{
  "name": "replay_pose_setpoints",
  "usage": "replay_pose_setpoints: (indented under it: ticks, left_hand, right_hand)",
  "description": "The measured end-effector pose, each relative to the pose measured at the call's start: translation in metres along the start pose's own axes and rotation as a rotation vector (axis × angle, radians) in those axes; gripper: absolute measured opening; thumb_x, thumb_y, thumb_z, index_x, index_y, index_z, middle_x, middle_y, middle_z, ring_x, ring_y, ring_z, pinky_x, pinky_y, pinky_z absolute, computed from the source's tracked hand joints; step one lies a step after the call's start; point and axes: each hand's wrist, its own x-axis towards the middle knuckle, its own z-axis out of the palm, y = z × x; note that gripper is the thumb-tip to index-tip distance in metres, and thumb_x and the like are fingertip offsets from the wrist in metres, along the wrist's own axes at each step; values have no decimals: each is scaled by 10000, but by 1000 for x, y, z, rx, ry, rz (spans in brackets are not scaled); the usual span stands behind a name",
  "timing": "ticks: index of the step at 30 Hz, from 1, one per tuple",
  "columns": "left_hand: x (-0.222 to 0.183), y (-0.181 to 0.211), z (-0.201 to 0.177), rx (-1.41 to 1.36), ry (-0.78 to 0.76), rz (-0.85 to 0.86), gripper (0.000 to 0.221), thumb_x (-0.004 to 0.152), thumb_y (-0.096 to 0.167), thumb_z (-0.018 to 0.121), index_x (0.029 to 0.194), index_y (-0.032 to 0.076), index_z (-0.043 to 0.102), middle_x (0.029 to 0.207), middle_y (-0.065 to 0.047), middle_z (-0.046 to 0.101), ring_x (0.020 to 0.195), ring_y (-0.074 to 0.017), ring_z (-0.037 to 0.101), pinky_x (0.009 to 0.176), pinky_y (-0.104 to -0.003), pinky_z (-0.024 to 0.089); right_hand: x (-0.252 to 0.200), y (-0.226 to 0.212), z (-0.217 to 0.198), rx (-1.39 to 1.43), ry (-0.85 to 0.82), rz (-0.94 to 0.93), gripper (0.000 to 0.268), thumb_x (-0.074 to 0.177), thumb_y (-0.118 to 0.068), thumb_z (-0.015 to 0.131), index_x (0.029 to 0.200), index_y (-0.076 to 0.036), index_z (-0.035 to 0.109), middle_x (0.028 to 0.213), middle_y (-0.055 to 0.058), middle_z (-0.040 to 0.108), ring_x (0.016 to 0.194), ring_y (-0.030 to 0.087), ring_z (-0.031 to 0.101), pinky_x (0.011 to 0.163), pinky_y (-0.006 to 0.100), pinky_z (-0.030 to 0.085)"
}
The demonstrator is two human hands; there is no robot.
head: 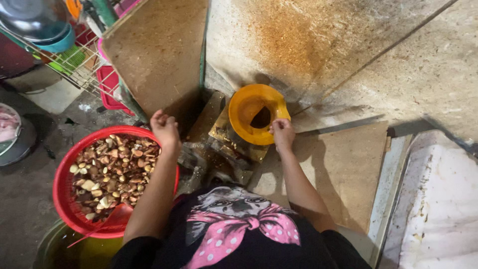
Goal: The person repeatedly scoops chopped food items from a red basket and places them into a yellow funnel attached to a grinder. After filling the funnel, the person uses a red spatula to push the contents into the grinder and scrape the sides.
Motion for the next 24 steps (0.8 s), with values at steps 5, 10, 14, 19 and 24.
replay_pose_setpoints:
  ticks: [5, 10, 14, 19, 24]
  left_hand:
    - [9, 43, -95, 161, -7, 391, 504, 916, -62, 669, 1370, 72, 495, 1095, -54, 580, 1022, -175, 581, 904, -300, 510]
    - [-37, 88, -251, 1112, 85, 530, 288, 934, 92, 708, 1198, 17, 621, 1131, -225, 634, 1123, -436, 582, 960, -523, 493]
    - [-60, 97, -341, 1493, -195, -72, 792, 834, 381, 721, 1544, 106, 504, 1186, -327, 673, 1128, -480, 645, 983, -562, 512]
    - [-89, 88, -404, 1618, -578, -100, 730, 745, 426, 785, 1374, 119, 577, 1274, -260, 646, 1184, -419, 641, 1010, -517, 521]
    - [-105, 90, -421, 1798, -648, -36, 423, 861, 176, 659, 1281, 133, 643, 1321, -144, 676, 1204, -358, 666, 979, -520, 550]
  right_hand:
    - [-34, -1, -20, 99, 115, -86, 74, 1015, -103, 647, 1061, -48, 631, 868, 27, 661, 708, 92, 624, 624, 249, 544]
    - [-86, -2, -2, 228, 250, -63, 60, 1021, -120, 632, 1063, -92, 600, 845, 19, 648, 659, 92, 600, 559, 248, 509]
    - [-151, 9, 44, 206, 196, -46, 57, 1028, -131, 638, 1061, -107, 598, 857, 17, 658, 668, 89, 612, 568, 236, 518]
    - [-239, 31, 119, 224, -36, 38, 80, 1031, -151, 635, 1081, -91, 618, 870, 22, 670, 697, 84, 632, 584, 237, 543]
    - [-314, 46, 177, 104, -278, 160, 117, 984, -139, 667, 1062, -55, 644, 864, 37, 674, 694, 109, 651, 596, 273, 586]
